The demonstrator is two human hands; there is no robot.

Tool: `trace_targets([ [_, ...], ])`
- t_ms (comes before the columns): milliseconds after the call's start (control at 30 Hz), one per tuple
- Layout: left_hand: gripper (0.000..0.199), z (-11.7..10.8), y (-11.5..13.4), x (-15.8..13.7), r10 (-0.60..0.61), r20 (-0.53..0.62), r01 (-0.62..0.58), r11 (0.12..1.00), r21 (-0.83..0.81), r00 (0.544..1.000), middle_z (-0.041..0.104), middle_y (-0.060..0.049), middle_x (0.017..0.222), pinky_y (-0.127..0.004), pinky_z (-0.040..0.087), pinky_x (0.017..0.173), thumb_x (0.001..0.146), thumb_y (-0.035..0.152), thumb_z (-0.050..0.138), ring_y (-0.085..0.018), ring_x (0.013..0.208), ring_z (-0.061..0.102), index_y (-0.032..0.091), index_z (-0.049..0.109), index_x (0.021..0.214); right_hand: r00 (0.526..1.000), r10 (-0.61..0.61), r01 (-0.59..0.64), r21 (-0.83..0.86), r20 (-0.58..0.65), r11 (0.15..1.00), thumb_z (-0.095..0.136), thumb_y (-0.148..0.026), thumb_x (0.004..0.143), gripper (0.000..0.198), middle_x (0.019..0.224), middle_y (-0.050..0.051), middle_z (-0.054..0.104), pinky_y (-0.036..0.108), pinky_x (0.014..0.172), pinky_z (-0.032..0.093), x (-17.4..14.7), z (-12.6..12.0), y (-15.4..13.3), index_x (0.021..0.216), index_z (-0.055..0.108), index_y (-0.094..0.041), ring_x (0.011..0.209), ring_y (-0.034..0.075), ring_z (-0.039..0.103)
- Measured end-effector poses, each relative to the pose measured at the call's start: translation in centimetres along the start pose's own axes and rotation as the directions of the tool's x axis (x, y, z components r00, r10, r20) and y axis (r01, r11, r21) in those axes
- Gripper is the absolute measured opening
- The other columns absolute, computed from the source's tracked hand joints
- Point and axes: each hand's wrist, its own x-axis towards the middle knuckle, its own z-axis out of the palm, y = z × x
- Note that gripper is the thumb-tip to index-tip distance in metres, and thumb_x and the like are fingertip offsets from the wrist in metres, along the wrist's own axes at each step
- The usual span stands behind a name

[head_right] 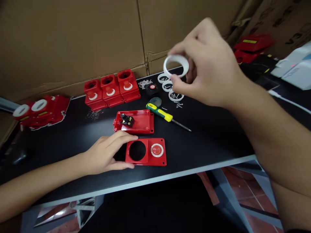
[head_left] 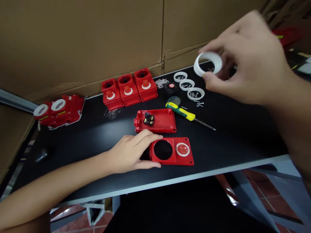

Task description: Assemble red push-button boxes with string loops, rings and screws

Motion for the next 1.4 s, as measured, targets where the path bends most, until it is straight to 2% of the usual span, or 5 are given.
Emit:
trace_targets([
  [300,0.074,0.0,0.0,0.1,-0.002,0.006,0.002,1.0,-0.003,1.0,0.077,-0.016,0.139,-0.044,0.077,0.09,0.114,0.077,0.059,-0.031,0.115,0.086,0.023,0.053,0.164,0.748,0.325,-0.167,-0.31,0.579,0.936,0.095,-0.05,0.084,0.051,0.107,0.009,0.084,0.038,0.08,0.048,1.0,-1.0,3.0,0.116,0.092,-0.011,0.08,0.013,0.071],
  [533,0.074,0.0,0.0,0.0,0.013,-0.008,-0.013,1.0,-0.007,1.0,0.077,-0.017,0.139,-0.043,0.077,0.092,0.115,0.076,0.059,-0.031,0.117,0.085,0.023,0.051,0.166,0.763,0.105,-0.027,-0.131,0.637,0.991,0.09,-0.059,0.092,0.047,0.083,0.006,0.08,0.031,0.064,0.039,-0.3,0.4,2.6,0.101,0.09,-0.013,0.063,0.01,0.065],
  [967,0.068,-0.3,0.3,0.5,0.074,-0.065,-0.071,0.996,0.05,0.995,0.08,-0.015,0.133,-0.038,0.076,0.083,0.117,0.075,0.053,-0.028,0.109,0.088,0.019,0.052,0.157,0.696,0.335,-0.253,-0.221,0.635,0.942,0.085,-0.061,0.1,0.047,0.08,0.007,0.079,0.037,0.071,0.047,-1.1,0.9,0.9,0.11,0.079,-0.015,0.063,0.014,0.064],
  [1167,0.068,-0.1,0.3,0.5,0.062,-0.051,-0.059,0.997,0.048,0.997,0.08,-0.015,0.133,-0.038,0.076,0.078,0.118,0.075,0.053,-0.029,0.107,0.088,0.02,0.052,0.157,0.775,0.217,-0.181,-0.122,0.593,0.976,0.078,-0.054,0.104,0.04,0.091,0.011,0.081,0.037,0.073,0.046,-1.7,1.1,1.1,0.113,0.077,-0.014,0.071,0.015,0.064],
  [1400,0.068,-0.2,0.1,0.3,0.037,-0.023,-0.036,0.999,0.03,0.999,0.078,-0.015,0.137,-0.04,0.076,0.083,0.118,0.074,0.054,-0.029,0.11,0.087,0.022,0.051,0.162,0.739,0.203,-0.174,-0.108,0.643,0.979,0.08,-0.062,0.091,0.046,0.099,0.01,0.083,0.04,0.071,0.052,-1.7,1.7,2.0,0.114,0.073,-0.023,0.079,0.026,0.074],
])
